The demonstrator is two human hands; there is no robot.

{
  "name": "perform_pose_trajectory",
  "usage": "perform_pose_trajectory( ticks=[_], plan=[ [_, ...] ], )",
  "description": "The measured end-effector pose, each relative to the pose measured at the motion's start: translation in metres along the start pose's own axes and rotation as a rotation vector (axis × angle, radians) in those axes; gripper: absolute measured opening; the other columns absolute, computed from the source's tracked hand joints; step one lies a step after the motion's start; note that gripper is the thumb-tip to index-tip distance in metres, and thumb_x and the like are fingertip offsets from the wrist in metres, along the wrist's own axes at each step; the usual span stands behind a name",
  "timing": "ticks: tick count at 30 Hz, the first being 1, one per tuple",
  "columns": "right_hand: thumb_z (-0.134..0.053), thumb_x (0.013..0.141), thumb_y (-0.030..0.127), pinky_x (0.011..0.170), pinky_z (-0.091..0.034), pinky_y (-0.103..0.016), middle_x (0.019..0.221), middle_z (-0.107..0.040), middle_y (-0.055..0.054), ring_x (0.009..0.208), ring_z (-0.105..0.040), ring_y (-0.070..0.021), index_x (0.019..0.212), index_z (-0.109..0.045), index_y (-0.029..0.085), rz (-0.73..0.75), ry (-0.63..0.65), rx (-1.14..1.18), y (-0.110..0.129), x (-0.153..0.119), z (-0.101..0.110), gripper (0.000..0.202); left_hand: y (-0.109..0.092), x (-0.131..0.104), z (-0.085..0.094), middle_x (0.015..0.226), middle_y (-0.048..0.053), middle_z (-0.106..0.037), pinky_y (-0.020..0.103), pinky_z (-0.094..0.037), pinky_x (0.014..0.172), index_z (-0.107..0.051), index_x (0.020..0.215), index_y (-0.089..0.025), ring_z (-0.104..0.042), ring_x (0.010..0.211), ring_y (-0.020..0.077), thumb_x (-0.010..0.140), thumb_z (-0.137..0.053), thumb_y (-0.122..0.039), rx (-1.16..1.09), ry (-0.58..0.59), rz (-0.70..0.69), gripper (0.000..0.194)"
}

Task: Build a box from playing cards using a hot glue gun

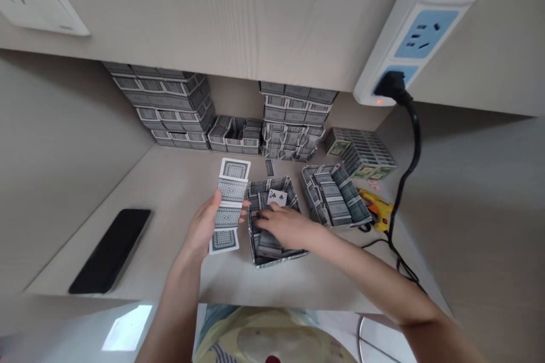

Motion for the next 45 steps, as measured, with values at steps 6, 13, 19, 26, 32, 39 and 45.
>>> perform_pose_trajectory(
  ticks=[6,13,19,26,32,39,45],
  plan=[
    [-0.049,0.075,0.007,0.071,-0.043,-0.033,0.098,-0.054,-0.012,0.097,-0.044,-0.0253,0.084,-0.062,0.015,0.003,0.032,-0.119,0.003,0.005,-0.007,0.018,0.000,-0.001,0.001,0.086,0.012,-0.070,0.030,-0.051,0.058,-0.060,0.101,-0.011,-0.065,0.066,0.0212,0.072,-0.048,-0.060,0.011,-0.004,0.007,0.059],
    [-0.063,0.074,0.025,0.070,-0.037,-0.029,0.073,-0.057,-0.005,0.085,-0.048,-0.0205,0.067,-0.058,0.016,-0.044,-0.211,0.056,-0.016,-0.009,0.046,0.013,0.002,-0.002,0.003,0.089,0.013,-0.069,0.031,-0.052,0.063,-0.061,0.098,-0.010,-0.065,0.072,0.0219,0.074,-0.047,-0.059,-0.009,-0.019,-0.001,0.056],
    [-0.043,0.085,0.044,0.051,-0.030,-0.024,0.055,-0.050,0.000,0.053,-0.048,-0.0148,0.069,-0.051,0.017,-0.514,-0.477,0.285,-0.054,-0.022,0.060,0.033,-0.001,-0.005,0.002,0.096,0.015,-0.067,0.032,-0.052,0.069,-0.061,0.100,-0.009,-0.065,0.074,0.0212,0.075,-0.047,-0.057,-0.031,0.021,-0.010,0.056],
    [-0.042,0.085,0.039,0.041,-0.036,-0.020,0.043,-0.047,0.007,0.037,-0.045,-0.0097,0.073,-0.047,0.019,-0.468,-0.416,0.987,-0.053,-0.008,0.026,0.023,0.004,0.000,-0.017,0.077,0.011,-0.070,0.030,-0.052,0.057,-0.061,0.101,-0.011,-0.065,0.061,0.0199,0.075,-0.048,-0.056,-0.100,0.139,0.160,0.054],
    [-0.058,0.075,0.040,0.062,-0.052,-0.024,0.066,-0.061,0.002,0.063,-0.060,-0.0102,0.074,-0.056,0.015,-0.302,-0.398,1.374,-0.039,-0.014,0.046,0.025,-0.003,0.002,-0.024,0.068,0.010,-0.068,0.028,-0.050,0.054,-0.064,0.093,-0.010,-0.062,0.055,0.0180,0.074,-0.050,-0.055,-0.091,0.279,0.187,0.050],
    [-0.040,0.083,0.054,0.072,-0.051,-0.034,0.087,-0.065,-0.013,0.082,-0.063,-0.0200,0.091,-0.059,0.011,-0.479,-0.355,1.162,-0.056,-0.011,0.027,0.048,-0.007,-0.002,0.002,0.072,0.009,-0.066,0.029,-0.049,0.059,-0.061,0.100,-0.011,-0.061,0.061,0.0173,0.079,-0.045,-0.051,-0.322,0.230,0.115,0.048],
    [-0.056,0.075,0.050,0.077,-0.045,-0.038,0.102,-0.060,-0.026,0.099,-0.058,-0.0329,0.115,-0.043,0.001,-0.752,-0.074,0.356,-0.053,0.004,0.008,0.064,-0.007,-0.007,0.027,0.072,0.006,-0.067,0.028,-0.049,0.062,-0.062,0.098,-0.014,-0.061,0.063,0.0167,0.080,-0.042,-0.052,-0.291,0.059,0.074,0.047]
  ],
)
Point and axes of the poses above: each hand's wrist, its own x-axis towards the middle knuckle, its own z-axis out of the back of the hand, y = z × x, the point moved 4 cm from there along x, towards the middle knuckle
